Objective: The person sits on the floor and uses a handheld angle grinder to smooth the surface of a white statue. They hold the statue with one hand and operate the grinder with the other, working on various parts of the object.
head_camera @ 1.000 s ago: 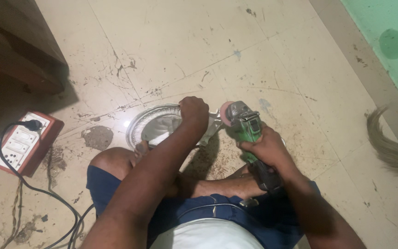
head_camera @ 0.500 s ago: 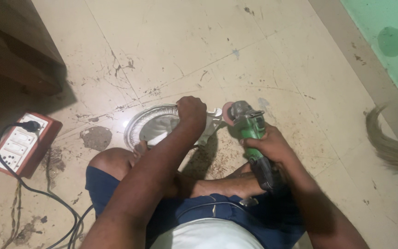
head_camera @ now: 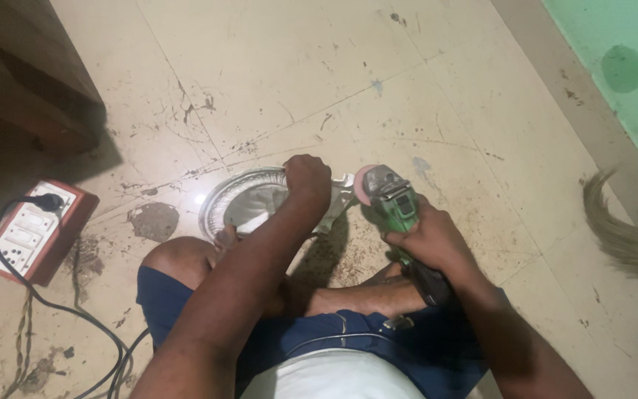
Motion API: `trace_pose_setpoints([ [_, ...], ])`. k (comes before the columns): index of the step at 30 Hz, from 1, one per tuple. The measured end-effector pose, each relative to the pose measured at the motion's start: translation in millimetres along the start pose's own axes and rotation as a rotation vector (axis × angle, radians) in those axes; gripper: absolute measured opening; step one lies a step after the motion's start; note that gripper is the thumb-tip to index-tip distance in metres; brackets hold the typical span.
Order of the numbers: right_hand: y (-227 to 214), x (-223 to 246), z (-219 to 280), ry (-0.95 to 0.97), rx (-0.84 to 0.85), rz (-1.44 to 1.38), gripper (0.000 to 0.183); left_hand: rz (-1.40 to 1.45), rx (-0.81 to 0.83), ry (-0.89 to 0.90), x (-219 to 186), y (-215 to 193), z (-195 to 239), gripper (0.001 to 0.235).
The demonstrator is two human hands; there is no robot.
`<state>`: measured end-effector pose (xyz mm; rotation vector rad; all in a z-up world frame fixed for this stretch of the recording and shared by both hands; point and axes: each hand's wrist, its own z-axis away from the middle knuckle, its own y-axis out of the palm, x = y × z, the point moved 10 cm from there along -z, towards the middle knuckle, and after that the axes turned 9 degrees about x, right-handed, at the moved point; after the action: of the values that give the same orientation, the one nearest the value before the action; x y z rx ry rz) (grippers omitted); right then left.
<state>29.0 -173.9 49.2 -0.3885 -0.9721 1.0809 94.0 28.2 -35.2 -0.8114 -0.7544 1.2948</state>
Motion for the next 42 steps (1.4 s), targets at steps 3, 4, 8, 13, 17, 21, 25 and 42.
trace_pose_setpoints([
  [3,-0.4,4.7,-3.0,0.075,0.055,0.179,0.084,0.013,-0.008,0.005,-0.8,-2.9,0.9,0.024],
  [4,1.4,2.9,-2.8,0.106,0.08,0.258,0.087,0.025,-0.005,0.001,0.0,-1.2,1.5,0.024],
  [8,0.4,-4.8,2.4,0.052,0.063,0.035,0.075,0.028,0.009,-0.026,4.3,3.6,-3.3,0.025],
  [13,23.7,-23.7,4.1,0.039,0.145,-0.691,0.05,0.059,-0.014,-0.038,5.8,5.4,-7.7,0.023],
  [17,49.9,-40.1,-3.1,0.161,0.22,-1.029,0.038,0.03,-0.004,-0.014,1.1,8.2,-5.5,0.023],
  [21,63.3,-43.4,-11.8,0.124,0.306,-1.167,0.037,-0.014,-0.03,0.008,1.9,0.7,-2.4,0.024],
  [25,75.6,-54.7,-6.6,0.138,0.353,-1.215,0.039,0.005,0.01,0.018,2.3,1.4,-1.9,0.023],
  [42,54.6,-37.7,11.4,0.082,0.266,-0.949,0.042,-0.018,0.037,0.009,2.3,2.5,-0.1,0.022],
])
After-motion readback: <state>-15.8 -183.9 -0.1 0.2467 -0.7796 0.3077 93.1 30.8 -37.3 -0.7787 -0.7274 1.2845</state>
